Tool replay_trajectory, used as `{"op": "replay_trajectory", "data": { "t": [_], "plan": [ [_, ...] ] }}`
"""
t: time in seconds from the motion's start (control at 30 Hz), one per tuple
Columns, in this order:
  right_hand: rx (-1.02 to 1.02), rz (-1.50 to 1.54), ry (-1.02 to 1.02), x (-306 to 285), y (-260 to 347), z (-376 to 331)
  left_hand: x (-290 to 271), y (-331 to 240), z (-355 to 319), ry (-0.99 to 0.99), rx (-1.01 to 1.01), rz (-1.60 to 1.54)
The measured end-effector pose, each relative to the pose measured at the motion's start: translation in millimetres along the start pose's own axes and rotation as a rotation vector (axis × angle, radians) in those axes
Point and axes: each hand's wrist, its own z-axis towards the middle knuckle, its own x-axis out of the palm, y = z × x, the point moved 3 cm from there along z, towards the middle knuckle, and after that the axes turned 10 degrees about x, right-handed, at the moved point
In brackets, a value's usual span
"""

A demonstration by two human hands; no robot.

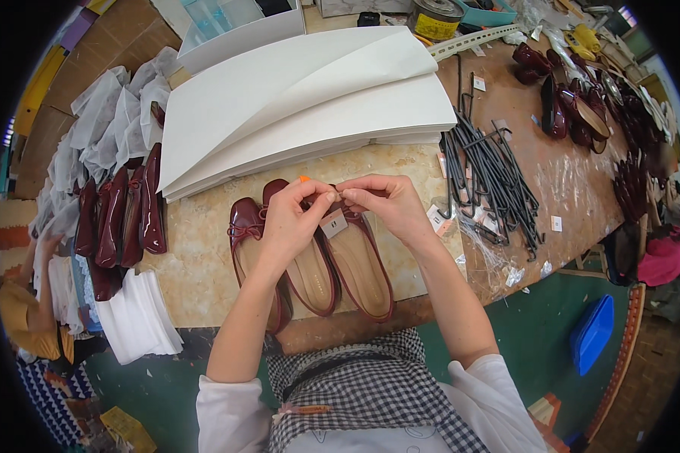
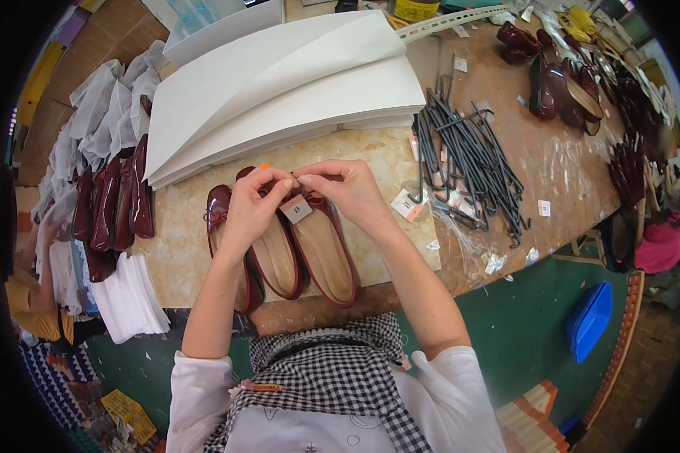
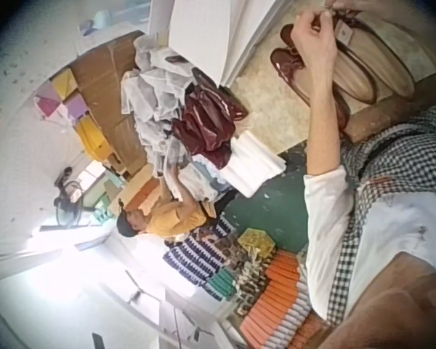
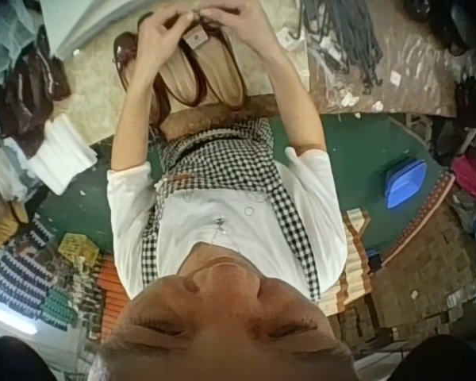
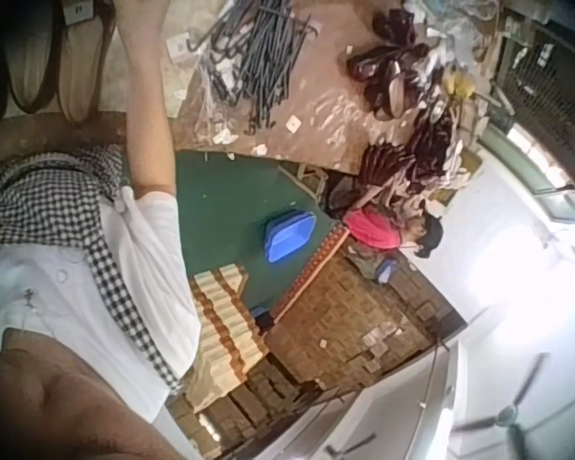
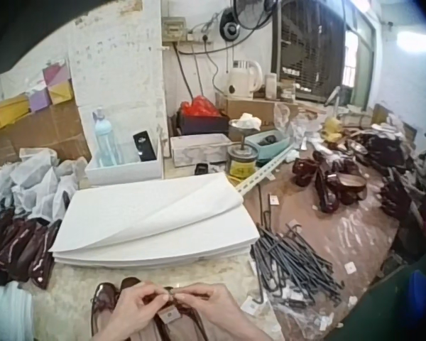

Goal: The person prepares maroon flat shoes for packaging by wiping them with a white cloth, inserting metal shoe trees, and attaching small tags to the bows. The shoes are handled one at a time and placed back on the table after each step.

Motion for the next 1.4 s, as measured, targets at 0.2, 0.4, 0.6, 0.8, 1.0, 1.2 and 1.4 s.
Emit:
{"op": "replay_trajectory", "data": {
  "t": [0.2, 0.4, 0.6, 0.8, 1.0, 1.2, 1.4],
  "plan": [
    [0.017, 0.092, -0.008, 3, 1, 1, 4, 12, 1, -0.010, -0.030, -0.113],
    [-0.167, -0.007, -0.079, 10, -1, 2, 11, 18, 3, -0.038, -0.121, -0.307],
    [-0.362, -0.501, -0.560, -60, 28, -59, -31, 20, 20, -0.161, 0.035, 0.638],
    [0.030, -1.084, -0.833, -144, -21, -136, 70, -43, 13, 0.190, 0.646, 0.583],
    [-0.029, -0.731, -0.782, -154, -34, -138, 161, -25, 22, 0.392, 0.641, 0.625],
    [-0.211, -0.018, -0.768, -169, 0, -147, 159, -21, 23, 0.420, 0.490, 0.594],
    [-0.306, 0.183, -0.640, -175, 10, -136, 125, -11, 22, 0.535, 0.185, 0.485]
  ]
}}
